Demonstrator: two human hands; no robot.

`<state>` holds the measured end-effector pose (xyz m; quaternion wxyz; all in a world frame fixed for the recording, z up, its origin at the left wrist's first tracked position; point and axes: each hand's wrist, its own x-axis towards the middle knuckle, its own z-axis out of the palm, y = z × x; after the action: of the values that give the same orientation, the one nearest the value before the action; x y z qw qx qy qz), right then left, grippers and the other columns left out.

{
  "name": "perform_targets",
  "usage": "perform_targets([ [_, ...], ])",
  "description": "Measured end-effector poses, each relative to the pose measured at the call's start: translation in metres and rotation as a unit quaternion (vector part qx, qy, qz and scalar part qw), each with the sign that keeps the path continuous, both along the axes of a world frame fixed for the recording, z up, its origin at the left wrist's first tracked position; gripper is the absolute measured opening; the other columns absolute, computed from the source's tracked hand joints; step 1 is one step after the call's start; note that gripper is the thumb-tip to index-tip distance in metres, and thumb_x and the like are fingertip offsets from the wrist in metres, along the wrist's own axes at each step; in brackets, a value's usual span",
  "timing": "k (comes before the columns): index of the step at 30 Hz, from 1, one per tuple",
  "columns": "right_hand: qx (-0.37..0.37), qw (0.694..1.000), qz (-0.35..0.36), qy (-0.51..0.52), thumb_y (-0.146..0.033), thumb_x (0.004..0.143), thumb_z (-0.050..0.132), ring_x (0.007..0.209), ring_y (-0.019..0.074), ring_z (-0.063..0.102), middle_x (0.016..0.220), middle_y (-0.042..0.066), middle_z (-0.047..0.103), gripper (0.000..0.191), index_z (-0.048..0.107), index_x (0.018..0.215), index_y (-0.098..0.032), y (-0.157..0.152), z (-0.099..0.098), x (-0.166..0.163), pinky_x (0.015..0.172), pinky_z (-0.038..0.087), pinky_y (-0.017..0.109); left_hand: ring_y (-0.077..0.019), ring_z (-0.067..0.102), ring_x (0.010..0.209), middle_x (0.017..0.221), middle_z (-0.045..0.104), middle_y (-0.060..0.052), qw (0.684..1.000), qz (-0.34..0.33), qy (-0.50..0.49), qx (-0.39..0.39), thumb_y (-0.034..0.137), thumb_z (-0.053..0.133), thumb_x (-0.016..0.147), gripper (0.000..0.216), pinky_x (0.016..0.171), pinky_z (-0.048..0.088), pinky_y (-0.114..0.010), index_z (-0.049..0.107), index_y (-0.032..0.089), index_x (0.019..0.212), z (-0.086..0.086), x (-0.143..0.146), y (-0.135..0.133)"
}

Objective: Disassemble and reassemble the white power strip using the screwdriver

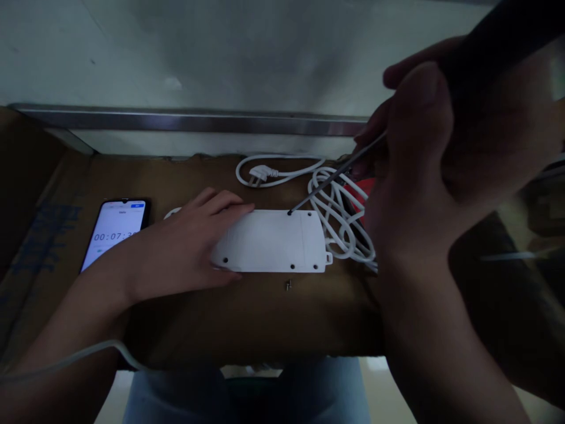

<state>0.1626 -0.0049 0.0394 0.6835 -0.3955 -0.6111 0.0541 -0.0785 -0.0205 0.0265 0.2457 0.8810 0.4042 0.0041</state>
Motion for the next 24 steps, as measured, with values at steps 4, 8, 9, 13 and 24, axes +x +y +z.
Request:
perform_targets([
  [4,-0.035,0.999,0.009,-0.008,-0.028,0.101,0.059,0.073,0.0064,0.061,0.092,-0.001,0.065,0.013,0.068,0.096,-0.020,-0.005,0.001,0.001,0.076,0.054,0.028,-0.0399,0.049,0.140,0.154,0.053,-0.012,1.000,0.008,0.002,-0.010,0.055,0.073,0.084,0.084,0.117,0.046,-0.055,0.047,0.026,0.159,0.001,0.001,0.000],
  [8,-0.107,0.993,0.002,-0.052,-0.035,0.104,0.058,0.085,0.0092,0.069,0.107,-0.004,0.073,0.018,0.071,0.111,-0.026,-0.015,0.007,0.003,0.087,0.063,0.027,-0.0397,0.048,0.141,0.153,0.052,-0.012,1.000,0.010,-0.005,-0.010,0.056,0.074,0.084,0.084,0.117,0.046,-0.055,0.048,0.025,0.158,0.000,0.001,-0.001],
  [9,-0.123,0.990,0.002,-0.061,-0.037,0.104,0.059,0.087,0.0097,0.071,0.108,-0.004,0.073,0.020,0.071,0.115,-0.026,-0.017,0.008,0.005,0.088,0.064,0.027,-0.0400,0.048,0.142,0.154,0.052,-0.012,1.000,0.010,-0.003,-0.010,0.056,0.074,0.084,0.085,0.117,0.047,-0.055,0.048,0.025,0.158,-0.001,0.001,-0.001],
  [13,-0.124,0.988,0.052,-0.073,-0.038,0.102,0.063,0.119,0.0114,0.073,0.122,-0.007,0.074,0.031,0.069,0.128,-0.023,-0.015,0.009,0.016,0.109,0.061,0.024,-0.0411,0.048,0.142,0.155,0.051,-0.012,1.000,0.015,0.006,-0.005,0.054,0.074,0.084,0.084,0.116,0.047,-0.059,0.046,0.027,0.159,-0.002,0.003,-0.002],
  [24,-0.107,0.983,0.138,-0.052,-0.024,0.092,0.076,0.095,0.0144,0.072,0.109,0.001,0.062,0.022,0.062,0.108,-0.030,-0.015,0.011,0.014,0.082,0.067,0.036,-0.0399,0.051,0.138,0.153,0.054,-0.012,0.999,0.006,0.048,0.019,0.046,0.081,0.079,0.094,0.115,0.046,-0.055,0.041,0.027,0.162,-0.006,0.007,-0.004],
])
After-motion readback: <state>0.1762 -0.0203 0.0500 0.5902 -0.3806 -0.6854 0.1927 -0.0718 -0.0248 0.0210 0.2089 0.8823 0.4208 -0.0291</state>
